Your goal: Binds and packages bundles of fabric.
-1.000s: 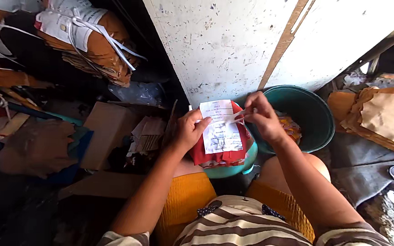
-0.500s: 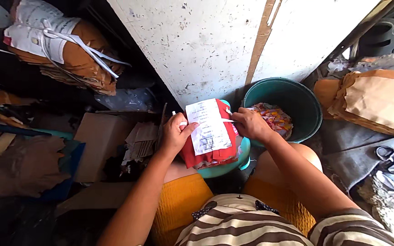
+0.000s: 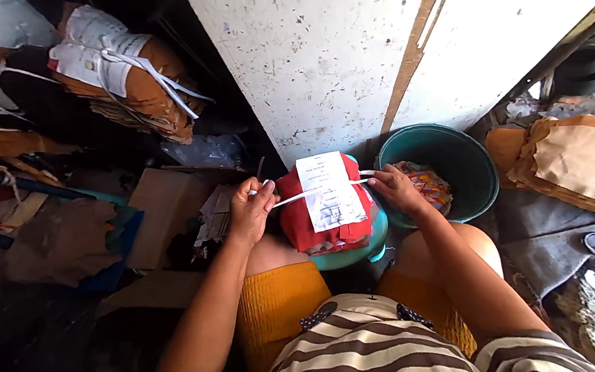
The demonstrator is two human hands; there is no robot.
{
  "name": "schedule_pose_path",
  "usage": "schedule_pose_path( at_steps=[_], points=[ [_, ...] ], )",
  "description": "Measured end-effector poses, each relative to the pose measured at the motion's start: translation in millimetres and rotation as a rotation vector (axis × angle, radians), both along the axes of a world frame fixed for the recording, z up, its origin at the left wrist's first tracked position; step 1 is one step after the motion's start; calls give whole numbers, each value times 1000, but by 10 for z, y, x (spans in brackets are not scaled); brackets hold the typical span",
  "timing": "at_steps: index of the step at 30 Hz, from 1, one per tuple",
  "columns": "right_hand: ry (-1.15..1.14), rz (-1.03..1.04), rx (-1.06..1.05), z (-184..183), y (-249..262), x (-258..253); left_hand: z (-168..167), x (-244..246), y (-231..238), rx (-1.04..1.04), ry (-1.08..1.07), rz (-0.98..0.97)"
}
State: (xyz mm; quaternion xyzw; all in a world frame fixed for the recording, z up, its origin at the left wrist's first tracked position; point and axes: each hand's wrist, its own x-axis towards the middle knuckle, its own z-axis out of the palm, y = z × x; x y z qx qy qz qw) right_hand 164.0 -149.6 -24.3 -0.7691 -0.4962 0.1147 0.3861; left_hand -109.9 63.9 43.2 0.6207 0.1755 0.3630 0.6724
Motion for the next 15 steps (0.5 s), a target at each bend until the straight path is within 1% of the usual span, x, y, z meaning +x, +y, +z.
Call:
schedule_pose_path(
  at_steps=[1, 2, 4, 5, 6, 7, 9, 10, 11, 13, 15],
  points=[
    [41, -11, 53, 68, -4, -29, 65, -1, 16, 42, 22, -37],
    [121, -18, 104, 140, -18, -64, 110, -4, 43, 166, 97, -60],
    [328, -17, 185, 331, -35, -146, 196, 12, 72, 606, 329, -80],
    [468, 9, 259, 420, -14, -202, 233, 34, 71, 801, 426, -118],
    [620, 53, 372, 486, 28, -279, 256, 62, 64, 941, 488, -170],
    [788, 122, 498, 532, 86, -370, 277, 91, 55, 1029, 522, -226],
    [1106, 213, 687, 583, 231, -581, 295, 136, 51, 1111, 532, -314],
    [1214, 210, 735, 592, 305, -664, 308, 152, 52, 1139, 542, -342],
    [1274, 182, 761, 592, 373, -715, 326, 156, 50, 1152, 563, -359],
    [1274, 120, 751, 592, 483, -712, 355, 132, 39, 1143, 630, -356],
    [1167, 96, 695, 673, 585, -638, 401, 133, 12, 1113, 706, -348]
  ],
)
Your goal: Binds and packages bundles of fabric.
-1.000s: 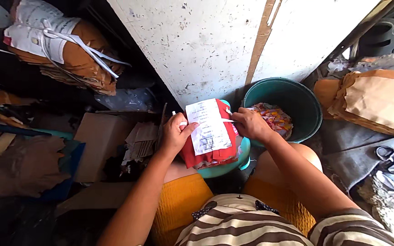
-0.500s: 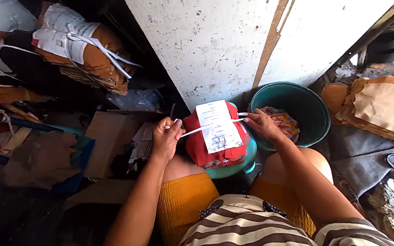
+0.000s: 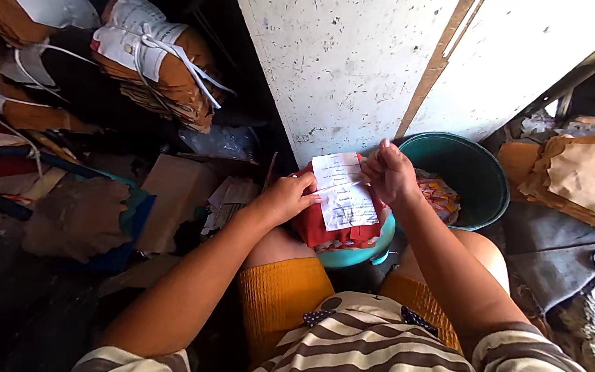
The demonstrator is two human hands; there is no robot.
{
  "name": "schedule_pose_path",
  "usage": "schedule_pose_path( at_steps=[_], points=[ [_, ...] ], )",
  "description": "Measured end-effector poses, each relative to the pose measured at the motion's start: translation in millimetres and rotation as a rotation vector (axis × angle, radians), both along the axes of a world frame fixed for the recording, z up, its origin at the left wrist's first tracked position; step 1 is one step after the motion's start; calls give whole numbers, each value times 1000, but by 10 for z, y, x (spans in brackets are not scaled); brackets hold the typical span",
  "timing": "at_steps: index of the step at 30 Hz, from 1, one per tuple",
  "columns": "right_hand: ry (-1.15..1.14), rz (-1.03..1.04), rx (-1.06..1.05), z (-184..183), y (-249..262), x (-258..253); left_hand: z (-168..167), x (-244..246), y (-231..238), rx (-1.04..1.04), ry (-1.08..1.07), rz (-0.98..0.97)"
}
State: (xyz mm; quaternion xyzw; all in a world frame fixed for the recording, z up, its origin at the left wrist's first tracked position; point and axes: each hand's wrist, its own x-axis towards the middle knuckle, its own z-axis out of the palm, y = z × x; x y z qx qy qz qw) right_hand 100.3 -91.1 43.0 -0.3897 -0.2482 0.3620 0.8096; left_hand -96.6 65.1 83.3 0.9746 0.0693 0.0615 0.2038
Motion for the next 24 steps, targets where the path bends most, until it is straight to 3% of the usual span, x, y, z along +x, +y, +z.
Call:
schedule_pose_path(
  at_steps=[3, 9, 14, 18, 21, 24],
  points=[
    [-177, 23, -2, 198, 173, 129, 39, 39, -37, 28, 34, 6],
    [-296, 53, 54, 542, 281, 183, 82, 57, -120, 73, 26, 0],
    [-240, 12, -108, 60, -169, 163, -23, -195, 70, 92, 43, -91],
    [99, -212, -193, -566, -342, 387, -161, -422, 209, 57, 149, -61],
    [195, -266, -175, -586, -251, 394, -188, -475, 223, -12, 165, -28],
    [115, -254, -154, -441, -261, 366, -83, -493, 331, -122, 71, 13]
  ],
)
